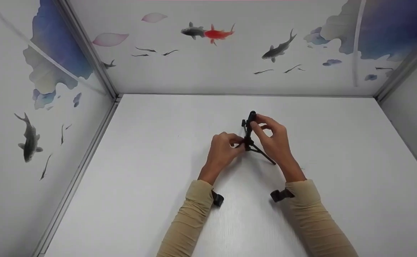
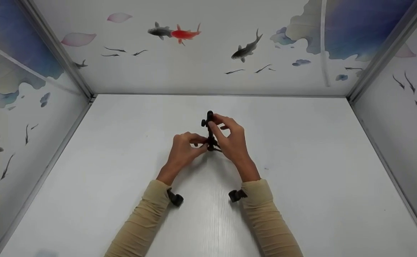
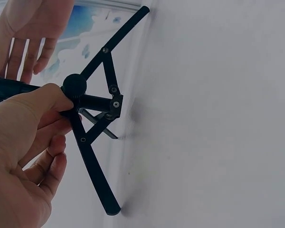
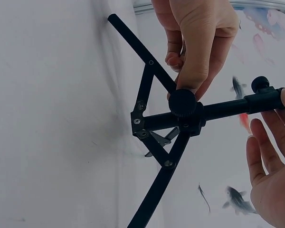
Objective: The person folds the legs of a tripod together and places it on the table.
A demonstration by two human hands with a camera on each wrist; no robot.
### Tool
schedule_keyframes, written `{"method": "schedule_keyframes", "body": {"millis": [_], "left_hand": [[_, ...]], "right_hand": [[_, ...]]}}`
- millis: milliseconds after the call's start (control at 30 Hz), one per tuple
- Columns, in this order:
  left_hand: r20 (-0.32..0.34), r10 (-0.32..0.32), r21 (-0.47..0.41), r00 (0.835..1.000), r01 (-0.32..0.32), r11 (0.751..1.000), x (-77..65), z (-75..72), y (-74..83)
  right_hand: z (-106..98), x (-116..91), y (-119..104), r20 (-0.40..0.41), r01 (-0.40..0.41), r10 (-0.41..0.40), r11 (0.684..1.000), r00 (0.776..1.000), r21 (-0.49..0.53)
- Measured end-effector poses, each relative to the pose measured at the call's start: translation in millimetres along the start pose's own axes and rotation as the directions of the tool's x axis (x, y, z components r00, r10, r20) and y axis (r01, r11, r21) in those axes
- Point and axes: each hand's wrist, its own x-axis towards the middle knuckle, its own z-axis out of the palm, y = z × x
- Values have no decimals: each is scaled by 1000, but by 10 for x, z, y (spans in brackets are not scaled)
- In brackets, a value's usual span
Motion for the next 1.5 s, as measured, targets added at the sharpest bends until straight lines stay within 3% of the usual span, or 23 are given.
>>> {"method": "schedule_keyframes", "body": {"millis": [200,433,600,933,1500], "left_hand": [[-5,-17,-6,1000,17,1000,-9,-43,-26],[6,-17,-5,1000,17,1000,-1,-9,0],[7,-16,-2,1000,16,1000,6,8,24],[-16,21,32,1000,-20,999,10,12,52],[-17,26,34,1000,-26,999,1,7,26]], "right_hand": [[27,11,-22,22,-2,2,1000,1000,-4],[-29,-22,-285,16,-4,3,1000,1000,8],[-49,-23,-273,15,2,-1,1000,1000,-2],[-51,10,90,13,-10,10,1000,1000,-21],[-46,13,120,32,5,-5,1000,999,-1]]}}
